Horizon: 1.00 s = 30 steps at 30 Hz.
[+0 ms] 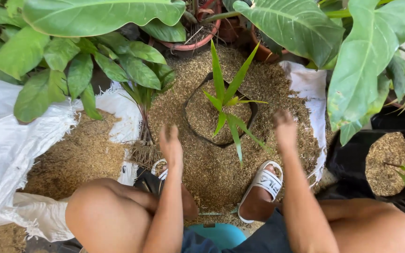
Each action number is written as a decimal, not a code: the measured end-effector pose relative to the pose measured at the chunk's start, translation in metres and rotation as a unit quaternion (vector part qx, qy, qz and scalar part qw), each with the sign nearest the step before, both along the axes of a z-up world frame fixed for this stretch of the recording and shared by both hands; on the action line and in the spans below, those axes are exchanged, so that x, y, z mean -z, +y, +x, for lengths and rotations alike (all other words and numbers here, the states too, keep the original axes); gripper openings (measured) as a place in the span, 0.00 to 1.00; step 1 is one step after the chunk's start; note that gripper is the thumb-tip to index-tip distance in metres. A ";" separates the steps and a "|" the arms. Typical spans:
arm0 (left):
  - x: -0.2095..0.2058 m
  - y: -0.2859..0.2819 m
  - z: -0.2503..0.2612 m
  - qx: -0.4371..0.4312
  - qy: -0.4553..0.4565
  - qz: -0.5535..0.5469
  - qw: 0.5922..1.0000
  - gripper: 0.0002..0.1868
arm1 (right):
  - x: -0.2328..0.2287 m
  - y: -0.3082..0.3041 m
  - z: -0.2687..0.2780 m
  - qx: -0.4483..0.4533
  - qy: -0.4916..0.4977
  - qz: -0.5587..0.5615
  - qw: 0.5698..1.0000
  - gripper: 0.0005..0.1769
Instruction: The person sits on the ground and repots a small plant into a black plastic pot. They use their hands to scoop coconut coir from a large white sack and fill the pot around the plant's roots, patting the medium down to secure it.
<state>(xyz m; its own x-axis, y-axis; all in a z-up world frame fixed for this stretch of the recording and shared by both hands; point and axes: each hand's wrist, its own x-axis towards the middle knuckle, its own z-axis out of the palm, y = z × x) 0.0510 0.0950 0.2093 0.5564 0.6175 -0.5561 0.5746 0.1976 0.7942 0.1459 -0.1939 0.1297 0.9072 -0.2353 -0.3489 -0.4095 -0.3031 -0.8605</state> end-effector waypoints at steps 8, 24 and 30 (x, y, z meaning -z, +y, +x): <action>0.091 -0.050 -0.024 0.134 0.112 -0.044 0.984 0.40 | 0.094 0.095 -0.098 -0.093 0.084 -0.033 0.992 0.40; 0.129 -0.107 -0.056 0.054 0.115 -0.123 0.984 0.29 | 0.139 0.121 -0.151 0.033 0.182 0.158 0.970 0.24; 0.138 -0.117 -0.053 0.053 0.167 -0.135 0.975 0.46 | 0.126 0.105 -0.135 0.080 0.211 0.242 0.944 0.20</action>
<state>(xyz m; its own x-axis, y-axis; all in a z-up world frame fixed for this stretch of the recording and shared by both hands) -0.0021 -0.0225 0.0710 0.3684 0.3733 -0.8514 0.8211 0.2988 0.4863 0.0109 -0.0887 0.0039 0.6294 -0.0776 -0.7732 -0.7542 0.1785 -0.6319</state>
